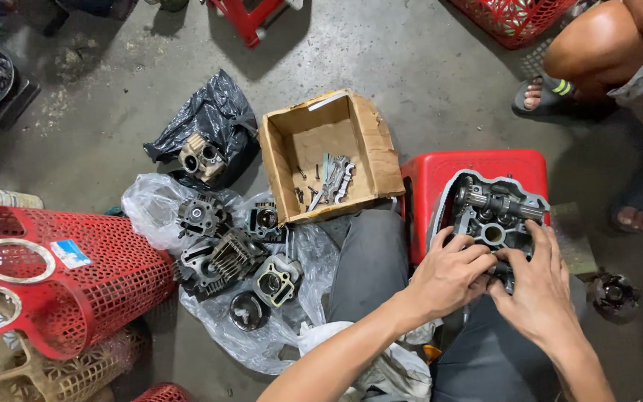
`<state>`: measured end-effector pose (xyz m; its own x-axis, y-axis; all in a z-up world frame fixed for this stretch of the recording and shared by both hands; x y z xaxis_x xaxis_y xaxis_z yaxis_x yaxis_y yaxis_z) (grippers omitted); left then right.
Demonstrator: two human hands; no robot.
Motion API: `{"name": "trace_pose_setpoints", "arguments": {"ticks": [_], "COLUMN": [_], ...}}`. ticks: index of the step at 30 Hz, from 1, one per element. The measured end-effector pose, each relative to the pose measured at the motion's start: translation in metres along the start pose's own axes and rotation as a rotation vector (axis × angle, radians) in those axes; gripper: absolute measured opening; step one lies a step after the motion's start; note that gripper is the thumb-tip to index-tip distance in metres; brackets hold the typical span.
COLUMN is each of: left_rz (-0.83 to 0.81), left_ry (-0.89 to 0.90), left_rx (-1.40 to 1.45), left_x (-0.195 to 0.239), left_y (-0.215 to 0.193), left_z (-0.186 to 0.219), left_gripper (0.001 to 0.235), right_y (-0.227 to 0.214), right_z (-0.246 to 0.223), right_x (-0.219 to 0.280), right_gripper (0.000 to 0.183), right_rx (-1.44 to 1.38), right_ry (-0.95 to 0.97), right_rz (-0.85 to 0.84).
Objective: Inspecting and cleaning motorcycle engine cylinder head components using a micrometer and cloth
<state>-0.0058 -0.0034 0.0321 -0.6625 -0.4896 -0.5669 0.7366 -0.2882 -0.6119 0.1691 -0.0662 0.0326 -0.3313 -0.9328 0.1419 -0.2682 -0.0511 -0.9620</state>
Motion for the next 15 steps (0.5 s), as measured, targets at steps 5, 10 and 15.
{"name": "trace_pose_setpoints", "arguments": {"ticks": [5,10,15], "left_rz": [0.006,-0.006,-0.004], "left_ry": [-0.003,-0.001,0.017], "left_rx": [0.011,0.006,0.021], "left_x": [0.001,-0.002,-0.001], "left_y": [0.001,-0.001,-0.006], "left_z": [-0.001,0.000,0.002], "left_gripper": [0.031,0.029,0.030], "right_y": [0.004,0.008,0.012], "right_z": [0.003,0.008,0.009], "right_x": [-0.001,-0.002,0.000], "right_gripper": [0.054,0.057,0.054], "right_rx": [0.023,0.040,0.039], "right_ry": [-0.016,-0.011,-0.023], "right_rz": [0.034,0.021,0.056]}}
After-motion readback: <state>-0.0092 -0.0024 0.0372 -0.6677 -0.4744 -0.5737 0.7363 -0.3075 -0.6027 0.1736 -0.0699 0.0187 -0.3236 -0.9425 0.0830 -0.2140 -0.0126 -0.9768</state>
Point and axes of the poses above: each hand's wrist, its own x-axis away from the middle knuckle, its own y-axis out of the palm, z = x × y, the point moved 1 cm from there along -x, towards the middle knuckle, and after that the axes turned 14 degrees about y, right-handed, at the moved point
